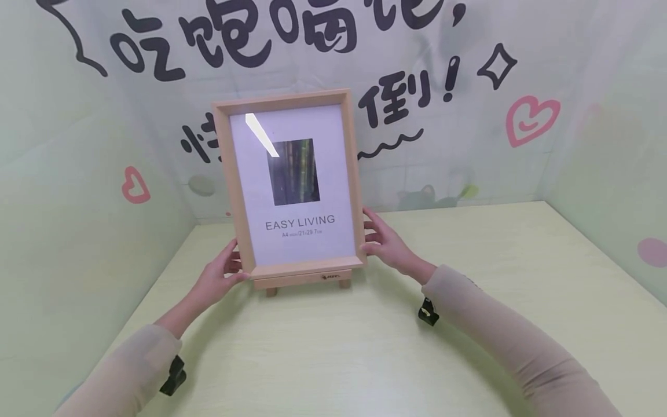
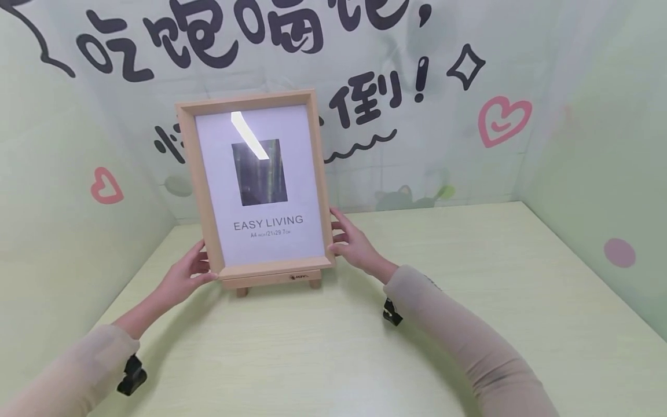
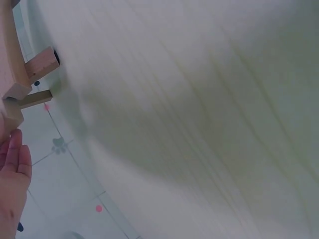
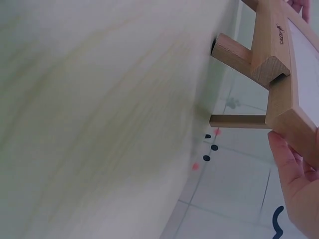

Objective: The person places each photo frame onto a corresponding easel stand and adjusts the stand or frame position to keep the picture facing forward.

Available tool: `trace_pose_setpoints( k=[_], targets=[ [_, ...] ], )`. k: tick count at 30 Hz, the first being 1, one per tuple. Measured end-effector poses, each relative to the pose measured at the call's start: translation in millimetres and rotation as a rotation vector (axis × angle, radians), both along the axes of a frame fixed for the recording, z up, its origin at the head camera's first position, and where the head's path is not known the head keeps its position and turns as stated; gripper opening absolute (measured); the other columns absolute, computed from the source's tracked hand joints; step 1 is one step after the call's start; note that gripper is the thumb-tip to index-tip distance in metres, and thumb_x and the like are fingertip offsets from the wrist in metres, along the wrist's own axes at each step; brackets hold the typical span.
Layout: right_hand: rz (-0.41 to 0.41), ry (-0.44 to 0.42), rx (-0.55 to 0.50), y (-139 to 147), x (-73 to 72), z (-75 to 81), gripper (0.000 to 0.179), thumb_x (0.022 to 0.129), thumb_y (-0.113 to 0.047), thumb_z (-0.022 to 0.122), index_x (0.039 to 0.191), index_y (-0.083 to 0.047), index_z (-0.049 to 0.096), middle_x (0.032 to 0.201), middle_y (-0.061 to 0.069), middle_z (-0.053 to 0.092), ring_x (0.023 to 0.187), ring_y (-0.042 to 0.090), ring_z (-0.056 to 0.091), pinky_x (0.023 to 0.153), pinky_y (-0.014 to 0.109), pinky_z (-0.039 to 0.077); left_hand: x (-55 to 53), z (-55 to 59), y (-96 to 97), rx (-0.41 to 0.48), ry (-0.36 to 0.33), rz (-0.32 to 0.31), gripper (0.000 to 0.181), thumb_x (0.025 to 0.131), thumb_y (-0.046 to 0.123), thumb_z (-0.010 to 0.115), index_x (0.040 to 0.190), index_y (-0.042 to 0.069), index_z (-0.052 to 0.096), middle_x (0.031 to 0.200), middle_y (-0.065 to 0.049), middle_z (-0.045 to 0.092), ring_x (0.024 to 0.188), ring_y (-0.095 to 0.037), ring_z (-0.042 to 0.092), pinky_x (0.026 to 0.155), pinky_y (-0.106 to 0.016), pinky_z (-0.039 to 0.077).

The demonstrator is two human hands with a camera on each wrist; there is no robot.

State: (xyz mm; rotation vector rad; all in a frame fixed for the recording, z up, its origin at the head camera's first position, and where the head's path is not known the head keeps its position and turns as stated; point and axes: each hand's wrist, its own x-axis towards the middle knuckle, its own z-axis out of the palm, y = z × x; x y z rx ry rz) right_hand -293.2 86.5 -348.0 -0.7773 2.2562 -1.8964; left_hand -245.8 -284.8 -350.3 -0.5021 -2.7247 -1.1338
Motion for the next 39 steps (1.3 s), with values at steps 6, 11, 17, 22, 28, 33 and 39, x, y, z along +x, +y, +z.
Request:
trace_pose_setpoints(
  k=[6, 11, 17, 22, 28, 33, 39],
  targets=[
    [0.019, 0.007, -0.023, 0.5, 1.6, -2.8, 0.08, 0.087, 0.005, 0.055, 0.148, -0.017, 0.009, 0.134, 0.025, 0.039, 0.109, 0.038, 0.051, 0.08, 0.04, 0.053, 0.5, 1.6, 0.8, 0.04, -0.037, 0.018, 0.076, 0.083, -0.001, 0.062, 0.144, -0.004, 0.016, 0.117, -0.031, 0.051, 0.101, -0.04, 0.056, 0.082, -0.03, 0.052],
    [0.009, 0.006, -0.015, 0.8, 2.3, -5.6, 0.078, 0.088, 0.006, 0.052, 0.149, -0.019, 0.009, 0.133, 0.025, 0.041, 0.108, 0.037, 0.052, 0.078, 0.039, 0.054, -0.1, 3.7, 1.2, 0.117, -0.057, 0.0, 0.08, 0.084, -0.001, 0.061, 0.147, 0.006, 0.011, 0.121, -0.033, 0.049, 0.101, -0.039, 0.057, 0.08, -0.022, 0.052],
    [-0.022, -0.001, -0.02, -1.7, 3.7, -6.8, 0.079, 0.087, 0.01, 0.05, 0.148, -0.021, 0.011, 0.132, 0.024, 0.042, 0.105, 0.036, 0.053, 0.076, 0.038, 0.054, 0.1, 2.2, 1.8, 0.163, -0.045, -0.016, 0.082, 0.083, -0.002, 0.061, 0.147, 0.008, 0.011, 0.117, -0.034, 0.05, 0.092, -0.014, 0.062, 0.076, -0.013, 0.049],
    [-0.024, 0.007, -0.031, -3.5, 5.1, -6.2, 0.078, 0.087, 0.012, 0.048, 0.148, -0.018, 0.011, 0.132, 0.026, 0.041, 0.106, 0.038, 0.053, 0.075, 0.038, 0.054, 0.3, 0.6, 1.5, 0.198, -0.036, -0.042, 0.083, 0.082, -0.007, 0.06, 0.147, 0.007, 0.01, 0.115, -0.036, 0.049, 0.084, 0.009, 0.054, 0.075, -0.012, 0.049],
    [-0.032, 0.006, -0.041, -4.3, 6.3, -5.4, 0.078, 0.086, 0.013, 0.048, 0.148, -0.018, 0.012, 0.132, 0.026, 0.041, 0.106, 0.039, 0.053, 0.075, 0.038, 0.054, 0.2, 0.9, 0.9, 0.209, -0.033, -0.066, 0.086, 0.082, -0.007, 0.06, 0.148, 0.01, 0.007, 0.115, -0.037, 0.049, 0.084, 0.008, 0.055, 0.074, -0.013, 0.05],
    [-0.036, 0.001, -0.041, -5.2, 7.3, -4.4, 0.078, 0.086, 0.013, 0.048, 0.148, -0.018, 0.012, 0.132, 0.026, 0.042, 0.105, 0.038, 0.054, 0.074, 0.037, 0.055, 1.1, 1.4, -0.4, 0.206, -0.027, -0.077, 0.087, 0.082, -0.006, 0.061, 0.148, 0.011, 0.006, 0.115, -0.037, 0.049, 0.085, 0.007, 0.056, 0.074, -0.014, 0.05],
    [-0.031, 0.012, -0.038, -6.7, 6.7, -5.3, 0.079, 0.086, 0.013, 0.049, 0.148, -0.017, 0.012, 0.131, 0.026, 0.042, 0.105, 0.038, 0.054, 0.073, 0.038, 0.055, 2.0, 2.1, -2.1, 0.195, -0.022, -0.073, 0.087, 0.082, -0.006, 0.061, 0.148, 0.01, 0.007, 0.114, -0.037, 0.05, 0.084, 0.007, 0.056, 0.074, -0.014, 0.05]
  ],
)
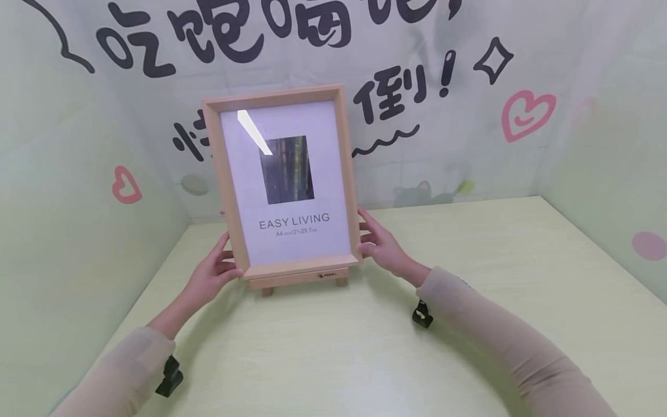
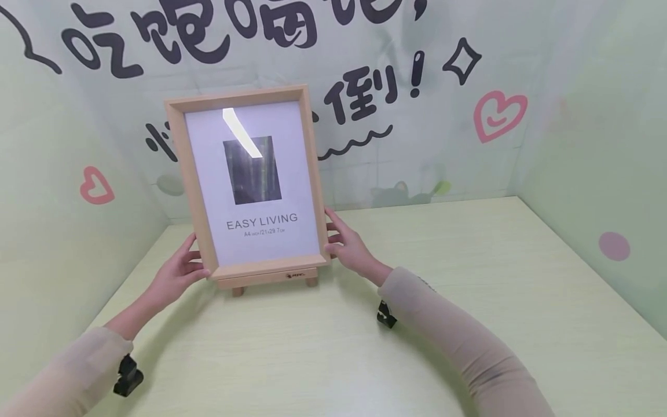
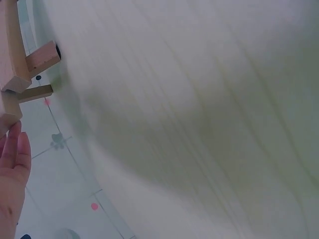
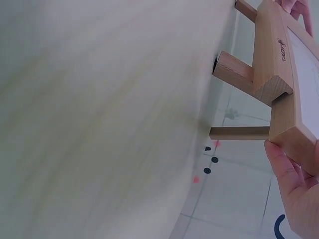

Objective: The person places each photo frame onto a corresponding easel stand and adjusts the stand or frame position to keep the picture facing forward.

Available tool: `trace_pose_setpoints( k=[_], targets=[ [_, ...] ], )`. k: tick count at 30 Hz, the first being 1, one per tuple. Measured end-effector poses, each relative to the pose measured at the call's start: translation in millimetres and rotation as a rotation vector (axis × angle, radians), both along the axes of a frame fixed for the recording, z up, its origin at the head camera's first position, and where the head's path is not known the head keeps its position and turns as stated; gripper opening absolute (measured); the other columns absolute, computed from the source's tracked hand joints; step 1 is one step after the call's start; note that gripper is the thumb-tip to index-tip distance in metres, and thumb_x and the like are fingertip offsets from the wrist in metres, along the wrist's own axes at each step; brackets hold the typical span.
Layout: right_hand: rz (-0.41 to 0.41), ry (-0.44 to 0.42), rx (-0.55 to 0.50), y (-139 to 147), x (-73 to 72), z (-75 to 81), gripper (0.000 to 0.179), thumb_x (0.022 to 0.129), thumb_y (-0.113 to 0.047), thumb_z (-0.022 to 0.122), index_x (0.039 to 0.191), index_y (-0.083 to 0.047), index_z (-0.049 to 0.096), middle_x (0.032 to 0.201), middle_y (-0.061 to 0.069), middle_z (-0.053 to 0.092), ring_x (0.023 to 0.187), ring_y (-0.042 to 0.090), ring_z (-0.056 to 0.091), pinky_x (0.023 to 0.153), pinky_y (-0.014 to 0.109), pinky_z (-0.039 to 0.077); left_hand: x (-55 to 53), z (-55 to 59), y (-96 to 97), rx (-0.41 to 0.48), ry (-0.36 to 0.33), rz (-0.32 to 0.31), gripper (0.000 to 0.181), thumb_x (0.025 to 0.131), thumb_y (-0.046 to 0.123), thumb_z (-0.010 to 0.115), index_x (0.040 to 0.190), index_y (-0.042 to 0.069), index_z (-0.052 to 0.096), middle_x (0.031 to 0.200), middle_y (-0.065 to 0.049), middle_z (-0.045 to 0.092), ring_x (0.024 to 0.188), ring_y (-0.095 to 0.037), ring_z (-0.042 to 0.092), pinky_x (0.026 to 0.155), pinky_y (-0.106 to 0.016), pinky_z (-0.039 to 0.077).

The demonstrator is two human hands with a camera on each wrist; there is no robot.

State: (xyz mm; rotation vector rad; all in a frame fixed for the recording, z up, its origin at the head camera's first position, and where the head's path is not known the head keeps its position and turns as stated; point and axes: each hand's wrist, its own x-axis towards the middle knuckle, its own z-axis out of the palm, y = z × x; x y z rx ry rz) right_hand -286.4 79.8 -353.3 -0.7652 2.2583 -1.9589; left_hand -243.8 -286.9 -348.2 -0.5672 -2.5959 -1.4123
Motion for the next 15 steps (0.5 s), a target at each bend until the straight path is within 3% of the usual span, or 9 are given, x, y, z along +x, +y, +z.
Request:
trace_pose_setpoints(
  k=[15],
  targets=[
    [0.01, -0.002, -0.006, -2.5, -1.8, -2.0, 0.078, 0.086, 0.012, 0.049, 0.148, -0.015, 0.011, 0.132, 0.026, 0.041, 0.106, 0.039, 0.053, 0.074, 0.037, 0.055, -1.2, -1.6, -3.7, -0.015, 0.028, -0.01, 0.086, 0.083, -0.003, 0.061, 0.147, 0.007, 0.006, 0.115, -0.037, 0.049, 0.086, 0.009, 0.055, 0.074, -0.012, 0.049]
  ],
)
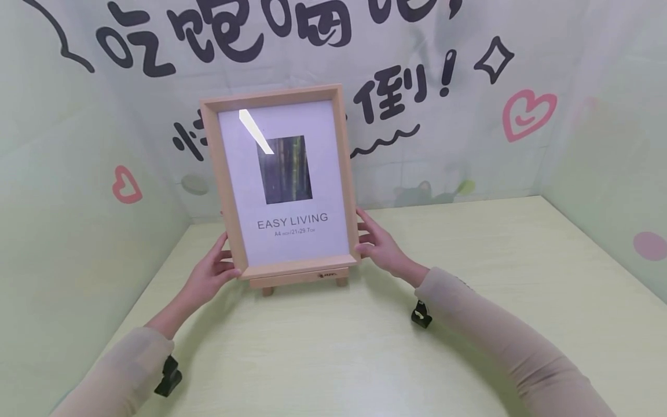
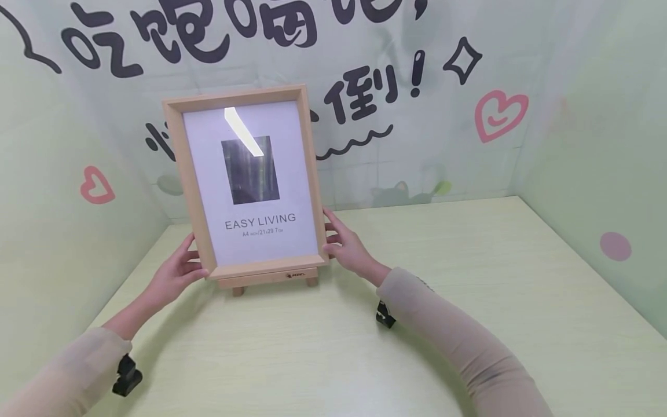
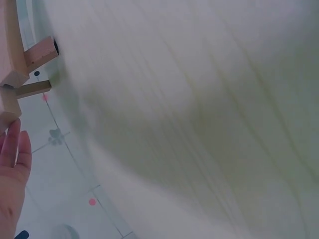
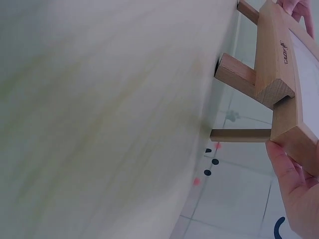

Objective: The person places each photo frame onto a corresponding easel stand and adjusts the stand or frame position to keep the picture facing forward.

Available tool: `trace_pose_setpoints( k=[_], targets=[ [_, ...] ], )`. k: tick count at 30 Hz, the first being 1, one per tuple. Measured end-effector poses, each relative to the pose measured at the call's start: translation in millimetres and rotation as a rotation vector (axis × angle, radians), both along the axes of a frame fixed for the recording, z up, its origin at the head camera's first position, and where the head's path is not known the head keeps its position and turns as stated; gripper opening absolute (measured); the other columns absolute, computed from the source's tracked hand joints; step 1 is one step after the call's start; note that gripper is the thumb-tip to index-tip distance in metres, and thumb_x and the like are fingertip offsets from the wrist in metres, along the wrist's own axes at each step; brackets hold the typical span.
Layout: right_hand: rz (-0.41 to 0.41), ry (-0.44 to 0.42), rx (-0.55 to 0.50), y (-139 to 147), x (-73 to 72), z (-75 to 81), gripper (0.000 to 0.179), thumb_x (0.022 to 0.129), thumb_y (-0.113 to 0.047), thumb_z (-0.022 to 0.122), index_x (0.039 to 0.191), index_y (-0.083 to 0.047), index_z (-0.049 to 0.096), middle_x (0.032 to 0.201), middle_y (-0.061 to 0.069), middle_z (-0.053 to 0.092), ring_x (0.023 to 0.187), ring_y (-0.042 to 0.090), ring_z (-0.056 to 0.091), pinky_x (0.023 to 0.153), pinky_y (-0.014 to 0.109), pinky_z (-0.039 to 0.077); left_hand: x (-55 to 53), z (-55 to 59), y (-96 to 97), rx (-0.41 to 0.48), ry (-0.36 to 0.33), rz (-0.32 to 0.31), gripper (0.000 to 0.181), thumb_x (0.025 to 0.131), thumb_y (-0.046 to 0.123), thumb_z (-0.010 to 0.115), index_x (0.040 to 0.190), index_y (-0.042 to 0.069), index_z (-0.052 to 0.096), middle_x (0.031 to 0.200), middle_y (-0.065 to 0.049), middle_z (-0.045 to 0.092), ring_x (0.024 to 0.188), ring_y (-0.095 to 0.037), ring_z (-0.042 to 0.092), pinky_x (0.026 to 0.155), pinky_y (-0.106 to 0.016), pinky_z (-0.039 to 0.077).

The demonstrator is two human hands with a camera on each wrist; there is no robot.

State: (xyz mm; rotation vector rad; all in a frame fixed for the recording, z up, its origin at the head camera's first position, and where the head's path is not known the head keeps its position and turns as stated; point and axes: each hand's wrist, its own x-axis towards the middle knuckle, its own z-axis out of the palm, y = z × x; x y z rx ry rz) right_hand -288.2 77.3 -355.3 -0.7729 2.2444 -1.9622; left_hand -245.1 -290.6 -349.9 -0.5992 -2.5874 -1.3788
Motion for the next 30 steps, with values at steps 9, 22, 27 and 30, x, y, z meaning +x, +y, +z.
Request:
trace_pose_setpoints(
  k=[9, 22, 27, 30],
  targets=[
    [0.002, 0.006, 0.016, -0.4, 0.4, 1.2, 0.077, 0.087, 0.009, 0.051, 0.148, -0.016, 0.01, 0.132, 0.026, 0.041, 0.106, 0.038, 0.053, 0.073, 0.038, 0.055, -1.4, 0.4, -2.2, -0.051, -0.024, 0.014, 0.086, 0.084, 0.001, 0.061, 0.148, 0.012, 0.005, 0.118, -0.034, 0.048, 0.087, 0.01, 0.053, 0.076, -0.013, 0.049],
    [-0.009, 0.022, 0.049, 1.6, 2.9, 0.7, 0.076, 0.088, 0.009, 0.05, 0.148, -0.015, 0.01, 0.13, 0.027, 0.042, 0.105, 0.038, 0.053, 0.077, 0.037, 0.054, 5.8, -1.5, 2.5, -0.086, -0.054, 0.059, 0.083, 0.088, 0.0, 0.057, 0.148, 0.013, 0.002, 0.124, -0.032, 0.045, 0.102, -0.041, 0.055, 0.079, -0.017, 0.049],
    [-0.041, 0.027, 0.105, 3.2, 4.6, -0.8, 0.075, 0.087, 0.005, 0.054, 0.148, -0.013, 0.014, 0.126, 0.025, 0.046, 0.105, 0.038, 0.053, 0.085, 0.039, 0.051, 7.8, -5.1, 2.1, -0.071, -0.065, 0.057, 0.085, 0.087, 0.003, 0.059, 0.148, 0.011, 0.0, 0.126, -0.031, 0.043, 0.1, -0.024, 0.058, 0.079, -0.01, 0.046],
    [-0.037, -0.004, 0.136, 3.9, 6.9, -2.2, 0.081, 0.083, 0.004, 0.059, 0.148, -0.015, 0.013, 0.127, 0.023, 0.047, 0.107, 0.036, 0.053, 0.087, 0.04, 0.05, 7.3, -6.3, 3.3, -0.053, -0.087, 0.068, 0.089, 0.085, 0.007, 0.063, 0.148, 0.009, 0.0, 0.127, -0.031, 0.044, 0.1, -0.018, 0.058, 0.079, -0.008, 0.045]
  ],
)
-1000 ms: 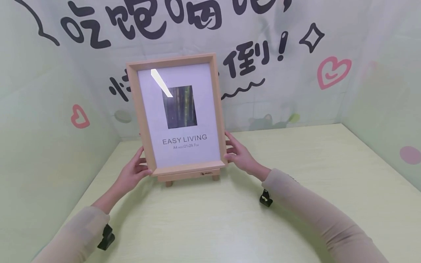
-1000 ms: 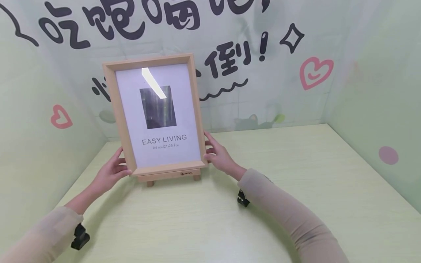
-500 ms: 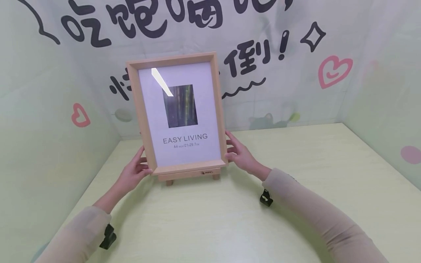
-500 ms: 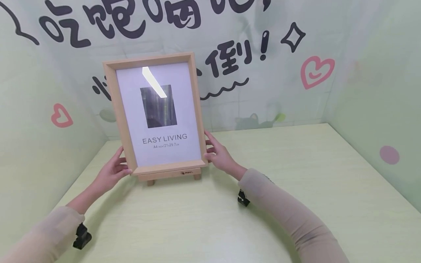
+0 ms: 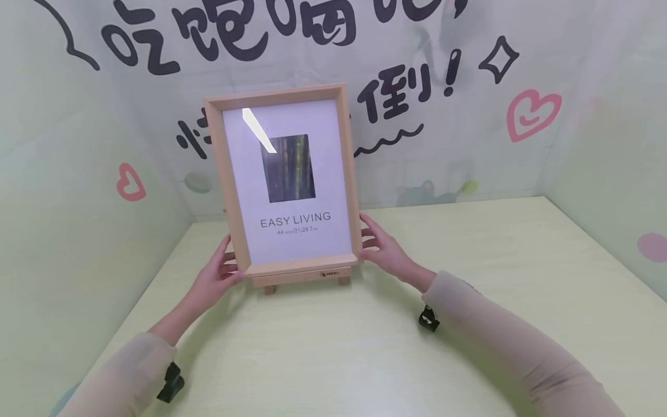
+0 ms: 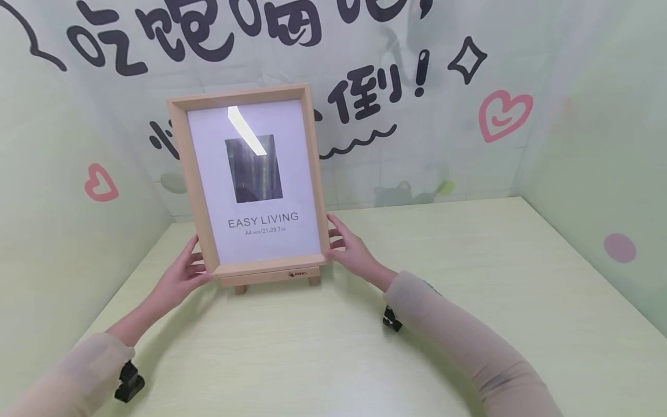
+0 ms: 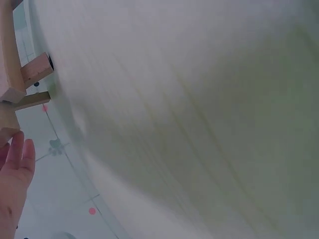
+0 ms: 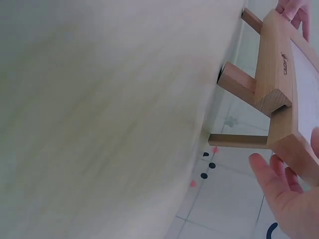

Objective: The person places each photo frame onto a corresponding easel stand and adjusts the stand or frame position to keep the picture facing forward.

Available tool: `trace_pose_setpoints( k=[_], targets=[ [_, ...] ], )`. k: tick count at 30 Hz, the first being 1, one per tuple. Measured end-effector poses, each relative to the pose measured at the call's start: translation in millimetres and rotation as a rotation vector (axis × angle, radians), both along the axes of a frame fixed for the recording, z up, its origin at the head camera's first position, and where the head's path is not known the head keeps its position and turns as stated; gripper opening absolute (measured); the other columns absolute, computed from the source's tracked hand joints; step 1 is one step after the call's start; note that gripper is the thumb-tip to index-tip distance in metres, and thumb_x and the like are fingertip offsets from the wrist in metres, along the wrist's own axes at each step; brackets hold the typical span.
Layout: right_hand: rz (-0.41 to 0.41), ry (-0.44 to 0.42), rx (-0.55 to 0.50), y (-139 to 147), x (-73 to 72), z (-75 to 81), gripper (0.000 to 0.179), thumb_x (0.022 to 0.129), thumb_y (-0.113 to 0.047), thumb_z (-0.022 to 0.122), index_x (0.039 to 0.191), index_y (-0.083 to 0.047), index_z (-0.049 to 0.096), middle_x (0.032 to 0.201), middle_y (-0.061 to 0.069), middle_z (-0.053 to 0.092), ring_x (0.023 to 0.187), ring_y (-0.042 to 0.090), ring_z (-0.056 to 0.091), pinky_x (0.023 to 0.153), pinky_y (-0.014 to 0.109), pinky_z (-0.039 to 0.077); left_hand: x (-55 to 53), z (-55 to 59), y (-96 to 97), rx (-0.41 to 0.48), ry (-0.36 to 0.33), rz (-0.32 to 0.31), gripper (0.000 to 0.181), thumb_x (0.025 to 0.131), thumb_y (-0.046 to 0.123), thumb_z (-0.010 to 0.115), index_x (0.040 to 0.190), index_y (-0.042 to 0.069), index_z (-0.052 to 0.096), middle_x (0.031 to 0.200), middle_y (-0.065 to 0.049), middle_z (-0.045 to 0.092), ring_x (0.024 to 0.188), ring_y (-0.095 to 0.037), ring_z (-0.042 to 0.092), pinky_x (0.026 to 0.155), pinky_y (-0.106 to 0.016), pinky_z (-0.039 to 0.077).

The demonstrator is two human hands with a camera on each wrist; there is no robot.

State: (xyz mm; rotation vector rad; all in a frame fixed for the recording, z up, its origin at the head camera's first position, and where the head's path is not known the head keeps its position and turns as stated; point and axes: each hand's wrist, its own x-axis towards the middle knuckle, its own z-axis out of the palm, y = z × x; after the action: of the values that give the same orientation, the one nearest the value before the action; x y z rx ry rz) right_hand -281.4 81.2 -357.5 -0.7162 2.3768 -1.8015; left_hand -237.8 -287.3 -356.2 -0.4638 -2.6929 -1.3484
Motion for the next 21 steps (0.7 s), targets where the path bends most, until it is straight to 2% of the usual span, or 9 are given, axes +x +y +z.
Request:
trace_pose_setpoints(
  k=[4, 6, 11, 16, 21],
  targets=[
    [0.025, -0.065, 0.022, -2, 4.0, -1.7, 0.095, 0.078, 0.003, 0.065, 0.148, -0.019, 0.005, 0.126, 0.023, 0.045, 0.105, 0.035, 0.053, 0.085, 0.04, 0.051, -2.6, -3.8, 3.3, 0.015, -0.023, -0.002, 0.093, 0.083, 0.011, 0.067, 0.147, 0.008, 0.0, 0.126, -0.031, 0.044, 0.103, -0.035, 0.056, 0.08, -0.011, 0.046],
    [0.036, -0.105, 0.028, -4, 5.8, -2.5, 0.101, 0.076, 0.003, 0.067, 0.148, -0.02, 0.001, 0.124, 0.023, 0.044, 0.103, 0.034, 0.054, 0.084, 0.039, 0.051, -3.7, -6.7, 4.5, 0.013, -0.034, -0.015, 0.095, 0.081, 0.011, 0.068, 0.147, 0.008, 0.0, 0.124, -0.03, 0.044, 0.103, -0.039, 0.055, 0.08, -0.013, 0.047],
    [0.038, -0.176, 0.021, -9, 8.8, -4.5, 0.105, 0.074, 0.006, 0.068, 0.148, -0.017, -0.003, 0.118, 0.024, 0.046, 0.097, 0.03, 0.056, 0.082, 0.036, 0.051, -5.2, -11.4, 6.6, -0.007, -0.049, -0.038, 0.095, 0.08, 0.009, 0.069, 0.147, 0.005, 0.002, 0.121, -0.028, 0.044, 0.099, -0.036, 0.055, 0.079, -0.016, 0.048],
    [0.046, -0.188, 0.011, -13, 8.6, -6.7, 0.102, 0.075, 0.009, 0.067, 0.148, -0.016, 0.0, 0.115, 0.025, 0.047, 0.091, 0.028, 0.057, 0.082, 0.036, 0.051, -4.3, -11.0, 9.3, -0.013, -0.067, -0.045, 0.094, 0.08, 0.011, 0.069, 0.146, 0.002, 0.002, 0.123, -0.028, 0.043, 0.099, -0.035, 0.055, 0.079, -0.016, 0.048],
    [0.054, -0.178, 0.009, -14, 6.4, -8.1, 0.1, 0.075, 0.009, 0.067, 0.148, -0.016, 0.003, 0.118, 0.025, 0.045, 0.093, 0.029, 0.056, 0.085, 0.038, 0.05, -3.8, -11.9, 9.8, 0.013, -0.09, -0.042, 0.095, 0.08, 0.01, 0.069, 0.146, 0.004, 0.002, 0.125, -0.028, 0.042, 0.1, -0.035, 0.054, 0.078, -0.015, 0.048]
  ],
)
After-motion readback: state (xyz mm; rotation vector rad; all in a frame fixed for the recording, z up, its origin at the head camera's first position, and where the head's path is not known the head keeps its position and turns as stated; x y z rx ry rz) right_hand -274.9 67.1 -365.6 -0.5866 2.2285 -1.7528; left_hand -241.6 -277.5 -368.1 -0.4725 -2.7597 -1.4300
